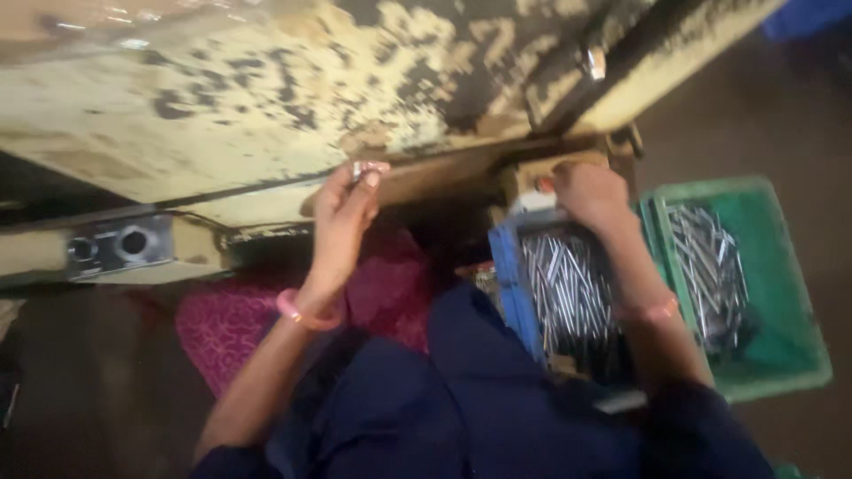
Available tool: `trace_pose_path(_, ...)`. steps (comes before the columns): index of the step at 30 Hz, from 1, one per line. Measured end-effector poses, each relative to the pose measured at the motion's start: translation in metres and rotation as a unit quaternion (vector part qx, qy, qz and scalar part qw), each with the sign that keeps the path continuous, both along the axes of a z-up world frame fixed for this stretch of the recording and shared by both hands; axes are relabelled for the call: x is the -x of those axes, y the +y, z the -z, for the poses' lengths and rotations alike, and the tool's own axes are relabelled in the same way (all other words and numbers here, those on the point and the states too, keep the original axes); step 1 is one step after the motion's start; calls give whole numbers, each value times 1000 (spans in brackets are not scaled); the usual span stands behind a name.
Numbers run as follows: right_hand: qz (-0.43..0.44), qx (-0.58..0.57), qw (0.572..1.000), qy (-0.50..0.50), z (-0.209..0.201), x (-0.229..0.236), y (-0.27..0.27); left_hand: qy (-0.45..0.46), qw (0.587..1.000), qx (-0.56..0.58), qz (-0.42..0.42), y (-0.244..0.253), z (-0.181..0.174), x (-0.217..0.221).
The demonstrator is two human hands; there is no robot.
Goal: The person repeatedly picks metal fasteners from a blue bin, places them into a machine slot, and presses a red button to operate the machine. The person also periodically places both hands on a large wrapped box on the machine surface.
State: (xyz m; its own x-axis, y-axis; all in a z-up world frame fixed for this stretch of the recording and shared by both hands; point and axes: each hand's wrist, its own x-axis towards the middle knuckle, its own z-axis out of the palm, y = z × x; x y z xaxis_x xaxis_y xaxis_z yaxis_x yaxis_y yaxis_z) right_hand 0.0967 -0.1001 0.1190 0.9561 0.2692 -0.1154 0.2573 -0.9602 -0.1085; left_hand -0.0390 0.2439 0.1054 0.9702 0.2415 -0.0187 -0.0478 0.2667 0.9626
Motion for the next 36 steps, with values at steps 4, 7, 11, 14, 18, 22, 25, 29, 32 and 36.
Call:
trace_pose_path(4,-32,-148,984,-95,-106,12,22,-215,955,-188,-83,43,-107,19)
trace_pose_path(7,-217,-217,900,-310,-175,8,51,-176,877,-409,-180,73,-174,18)
trace_pose_path(11,-273,-210,840,-419,-232,-30,116,-197,720,-597,-294,106,-228,-15)
trace_pose_path(14,-302,-172,827,-443,-251,-65,164,-237,630,-659,-336,133,-242,-39)
trace_pose_path(18,-281,-125,879,-364,-248,-88,192,-216,636,-657,-342,155,-237,-55)
trace_pose_path(22,-258,-122,900,-330,-242,-92,195,-181,640,-667,-336,159,-227,-57)
trace_pose_path(25,-249,-133,898,-337,-243,-89,195,-176,650,-660,-333,158,-227,-56)
trace_pose_path(29,-243,-129,903,-329,-245,-85,196,-159,649,-663,-337,155,-232,-52)
trace_pose_path(32,-234,-111,912,-319,-248,-87,198,-155,652,-659,-342,153,-235,-52)
trace_pose_path(36,-224,-106,920,-303,-249,-88,200,-135,665,-654,-336,153,-233,-52)
